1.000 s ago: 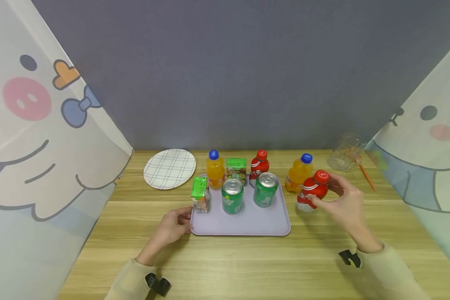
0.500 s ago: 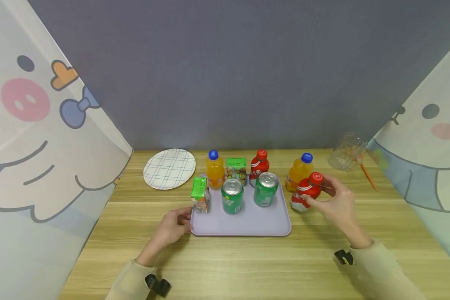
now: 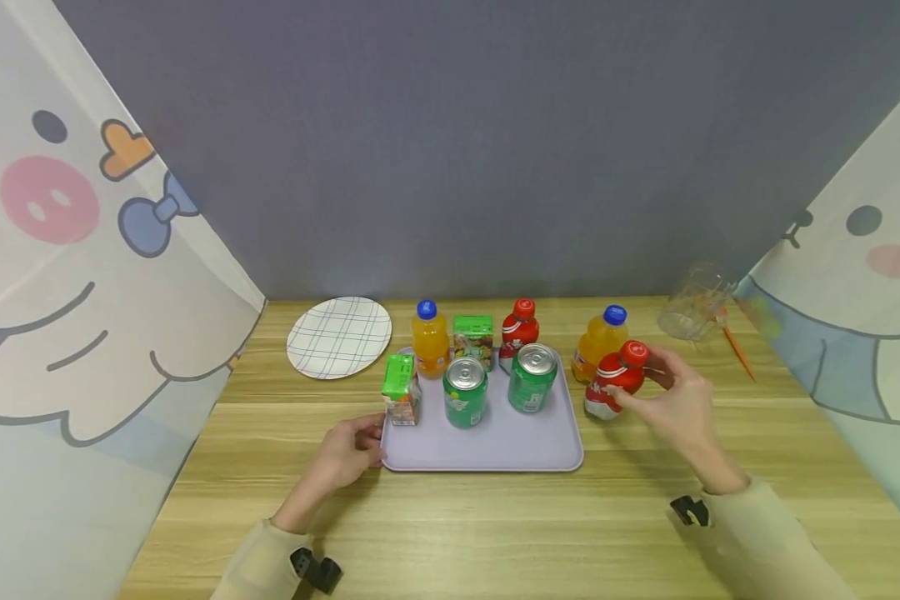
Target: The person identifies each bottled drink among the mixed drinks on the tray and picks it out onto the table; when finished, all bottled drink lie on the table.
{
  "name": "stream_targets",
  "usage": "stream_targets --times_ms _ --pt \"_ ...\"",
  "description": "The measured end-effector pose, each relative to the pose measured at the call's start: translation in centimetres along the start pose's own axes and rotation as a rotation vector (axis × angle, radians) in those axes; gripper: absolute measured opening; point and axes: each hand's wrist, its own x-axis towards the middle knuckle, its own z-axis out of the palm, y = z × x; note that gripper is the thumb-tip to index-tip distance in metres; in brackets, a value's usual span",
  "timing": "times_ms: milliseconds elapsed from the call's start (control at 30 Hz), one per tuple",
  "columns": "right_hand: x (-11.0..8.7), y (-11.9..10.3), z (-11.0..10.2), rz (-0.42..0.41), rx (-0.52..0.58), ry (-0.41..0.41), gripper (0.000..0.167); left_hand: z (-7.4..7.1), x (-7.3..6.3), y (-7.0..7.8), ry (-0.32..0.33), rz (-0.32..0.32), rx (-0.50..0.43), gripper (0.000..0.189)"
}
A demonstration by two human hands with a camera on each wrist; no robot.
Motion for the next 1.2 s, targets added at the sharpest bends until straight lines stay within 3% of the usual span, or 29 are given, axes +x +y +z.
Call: stream_targets --times_ms 433,900,1067,1200 --pt "-0.4 0.1 0.4 0.031 -0.005 -0.001 0.062 0.0 -0.1 0.2 -0.003 -0.002 0.0 0.054" --pt "-0.6 1.1 1.1 -0.019 0.024 -0.006 0.067 0.1 0.0 0.1 0.004 -0.007 0.012 0.053" --pt "-0.6 0.8 0.9 0.014 0.006 -0.042 0.083 0.1 0.1 0.1 0.002 -0.005 0.014 0.053" --pt "-0.1 0.0 0.6 -0.002 0.0 -0.015 0.09 0.1 0.0 0.0 0.007 -0.002 0.014 0.053"
